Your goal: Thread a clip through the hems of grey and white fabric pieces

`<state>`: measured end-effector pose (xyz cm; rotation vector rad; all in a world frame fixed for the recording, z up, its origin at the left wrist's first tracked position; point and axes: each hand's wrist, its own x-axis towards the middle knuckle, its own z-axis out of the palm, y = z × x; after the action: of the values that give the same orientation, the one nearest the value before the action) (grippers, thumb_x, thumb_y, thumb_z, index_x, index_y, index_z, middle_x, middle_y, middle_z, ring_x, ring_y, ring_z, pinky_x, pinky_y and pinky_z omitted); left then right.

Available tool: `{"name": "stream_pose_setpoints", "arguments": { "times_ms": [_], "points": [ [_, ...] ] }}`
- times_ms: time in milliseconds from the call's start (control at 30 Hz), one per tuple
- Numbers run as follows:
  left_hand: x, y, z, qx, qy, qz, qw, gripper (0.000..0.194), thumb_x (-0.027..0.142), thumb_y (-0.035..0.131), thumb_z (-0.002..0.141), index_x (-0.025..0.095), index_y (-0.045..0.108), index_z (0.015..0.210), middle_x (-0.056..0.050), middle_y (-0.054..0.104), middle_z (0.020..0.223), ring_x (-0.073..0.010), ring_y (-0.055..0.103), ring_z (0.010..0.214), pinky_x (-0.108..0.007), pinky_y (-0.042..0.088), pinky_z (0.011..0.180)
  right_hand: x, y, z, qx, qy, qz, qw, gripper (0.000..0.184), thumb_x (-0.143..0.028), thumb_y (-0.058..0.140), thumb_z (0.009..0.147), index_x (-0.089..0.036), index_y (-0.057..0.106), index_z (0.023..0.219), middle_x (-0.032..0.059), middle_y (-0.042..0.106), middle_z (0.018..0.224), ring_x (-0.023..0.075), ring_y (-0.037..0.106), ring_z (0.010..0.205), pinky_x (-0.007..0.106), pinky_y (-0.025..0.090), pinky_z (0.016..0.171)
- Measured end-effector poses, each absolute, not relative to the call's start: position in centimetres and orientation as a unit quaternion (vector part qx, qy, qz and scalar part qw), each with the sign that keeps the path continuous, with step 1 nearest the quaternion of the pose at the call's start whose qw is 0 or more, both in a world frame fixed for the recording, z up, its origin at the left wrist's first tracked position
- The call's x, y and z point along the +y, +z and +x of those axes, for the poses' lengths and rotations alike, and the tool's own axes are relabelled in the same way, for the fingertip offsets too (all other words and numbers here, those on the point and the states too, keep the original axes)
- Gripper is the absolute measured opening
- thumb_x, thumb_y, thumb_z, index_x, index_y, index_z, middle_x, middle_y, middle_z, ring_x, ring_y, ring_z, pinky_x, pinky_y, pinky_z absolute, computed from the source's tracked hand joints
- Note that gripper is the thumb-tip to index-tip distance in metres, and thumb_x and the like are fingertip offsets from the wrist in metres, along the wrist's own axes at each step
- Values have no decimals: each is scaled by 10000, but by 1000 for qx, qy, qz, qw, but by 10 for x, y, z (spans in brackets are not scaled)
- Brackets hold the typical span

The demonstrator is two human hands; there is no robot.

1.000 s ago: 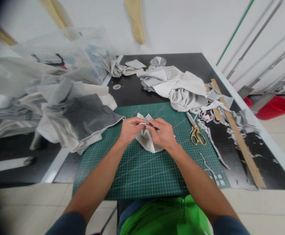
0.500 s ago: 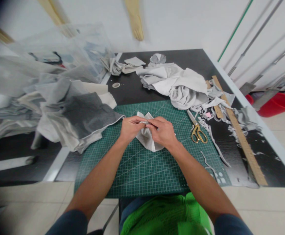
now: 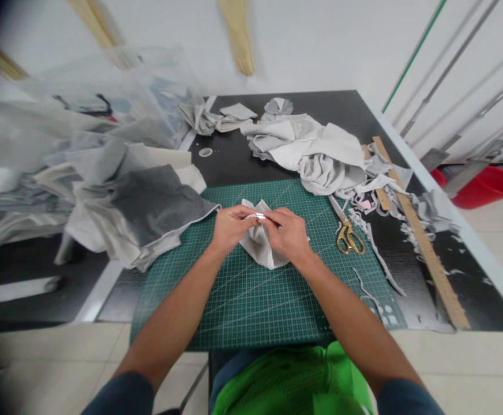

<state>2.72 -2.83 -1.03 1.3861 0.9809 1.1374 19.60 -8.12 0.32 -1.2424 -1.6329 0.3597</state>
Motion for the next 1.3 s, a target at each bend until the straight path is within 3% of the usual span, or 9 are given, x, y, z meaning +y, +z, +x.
{"name": "stream_pose_setpoints", "arguments": {
  "times_ms": [233, 800, 1000, 1133, 1300],
  "points": [
    [-26, -10, 25, 380, 484, 550, 565, 218, 282, 869, 690, 167, 756, 836, -23, 761, 802, -116, 661, 678, -234, 511, 649, -74, -1, 203, -579, 154, -588, 543, 232, -378, 630, 931, -209, 770, 1002, 73, 766, 964, 224, 693, 848, 365, 545, 790],
    [-27, -8, 25, 384, 466, 551, 576, 257, 346, 843, 720, 184, 820, 918, -72, 806, 935, -179, 726, 817, -309, 574, 787, -81, 6, 196, -676, 131, -540, 485, 177, -327, 634, 950, -210, 740, 1028, 62, 719, 922, 189, 648, 796, 327, 533, 792],
    [-28, -8, 25, 374, 459, 566, 573, 271, 368, 841, 726, 181, 805, 919, -59, 794, 912, -173, 707, 793, -289, 550, 736, -83, 7, 195, -677, 151, -527, 492, 174, -321, 614, 958, -225, 756, 982, 60, 743, 916, 205, 670, 836, 349, 538, 812],
    [-27, -10, 24, 376, 456, 586, 554, 243, 378, 797, 784, 181, 742, 914, -20, 732, 806, -129, 631, 684, -247, 478, 643, -78, 2, 199, -635, 195, -538, 518, 197, -370, 628, 942, -221, 750, 982, 53, 747, 932, 200, 661, 812, 346, 525, 772],
    [-24, -13, 22, 440, 481, 620, 437, 164, 361, 661, 903, 218, 623, 972, 41, 554, 664, -109, 480, 559, -234, 372, 555, -73, 1, 205, -586, 320, -531, 522, 284, -467, 668, 892, -200, 666, 989, 32, 704, 864, 175, 616, 749, 315, 506, 698]
  ]
}}
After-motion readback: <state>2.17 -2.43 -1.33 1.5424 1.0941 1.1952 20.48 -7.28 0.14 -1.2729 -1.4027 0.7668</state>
